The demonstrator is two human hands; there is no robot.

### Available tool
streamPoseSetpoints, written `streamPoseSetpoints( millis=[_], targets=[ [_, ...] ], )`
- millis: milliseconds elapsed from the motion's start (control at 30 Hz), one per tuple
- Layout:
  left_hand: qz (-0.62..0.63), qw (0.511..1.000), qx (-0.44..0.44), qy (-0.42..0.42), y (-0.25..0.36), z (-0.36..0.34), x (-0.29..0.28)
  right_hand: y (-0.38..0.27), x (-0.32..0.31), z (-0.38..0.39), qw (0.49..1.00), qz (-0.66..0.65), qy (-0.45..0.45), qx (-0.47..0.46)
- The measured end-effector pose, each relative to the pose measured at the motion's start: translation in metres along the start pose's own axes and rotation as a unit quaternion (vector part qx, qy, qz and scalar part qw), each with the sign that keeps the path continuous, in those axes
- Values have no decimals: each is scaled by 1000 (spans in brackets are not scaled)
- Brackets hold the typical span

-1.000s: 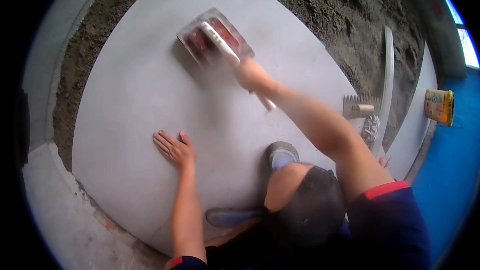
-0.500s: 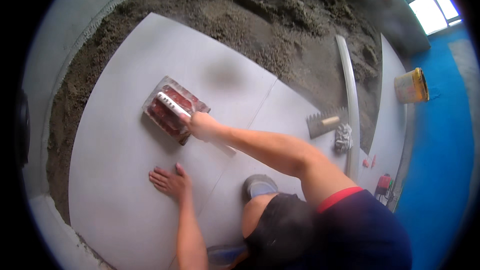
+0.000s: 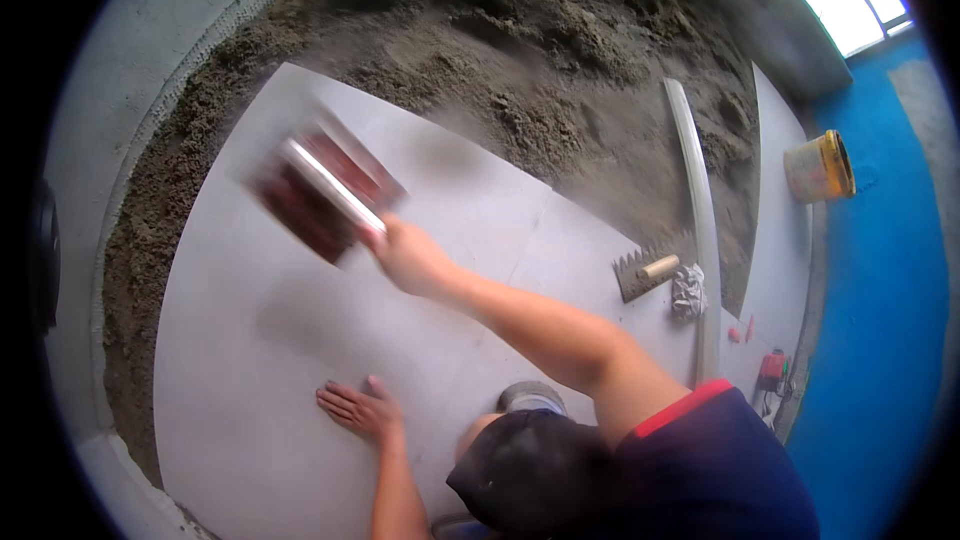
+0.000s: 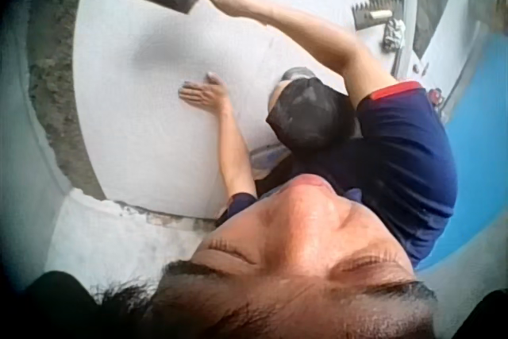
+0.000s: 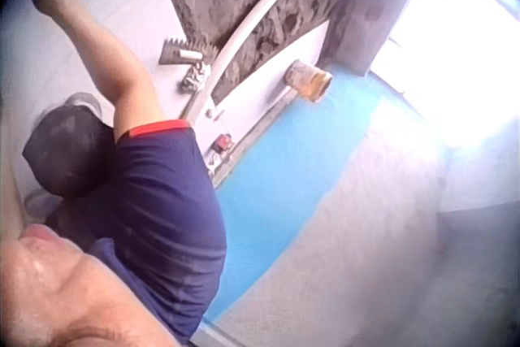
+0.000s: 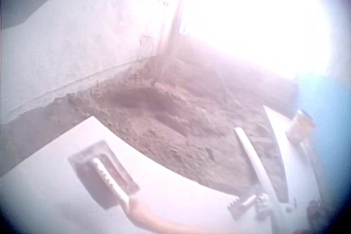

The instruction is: The person assists another individual in lifting and placing a large floor tile onto a sand bed. The person then uses a wooden float to tap the tile into place and applies tape to the seams between tiles.

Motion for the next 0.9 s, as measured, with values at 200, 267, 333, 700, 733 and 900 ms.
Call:
streamPoseSetpoints(
  millis=[200, 267, 333, 700, 733, 900],
  targets=[
    [-14, 997, -9, -69, 5, -3, -13, -11, -13, -24, 971, 109, -139, 160],
    [-9, 999, -1, -35, 9, -6, -16, -75, -22, -21, 980, 105, -143, 86],
    [3, 1000, 3, -28, 9, -1, -9, -134, -22, -27, 986, 49, -115, -111],
    [41, 995, -28, -91, 4, -3, -16, -74, 87, -126, 985, 140, -63, 83],
    [40, 996, -19, -83, -1, -6, -18, -91, 81, -128, 984, 109, -111, 90],
    [38, 996, -26, -75, 6, -8, -25, -193, 28, -76, 983, -57, -166, -43]
  ],
)
Point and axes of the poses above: each hand's wrist, its own z-axis away from the middle knuckle, its own x-axis out of the palm, y = z × x, the point moved 3 cm from there along -z, towards the middle knuckle, and after that the axes turned 14 degrees about x, right-handed, at the moved point
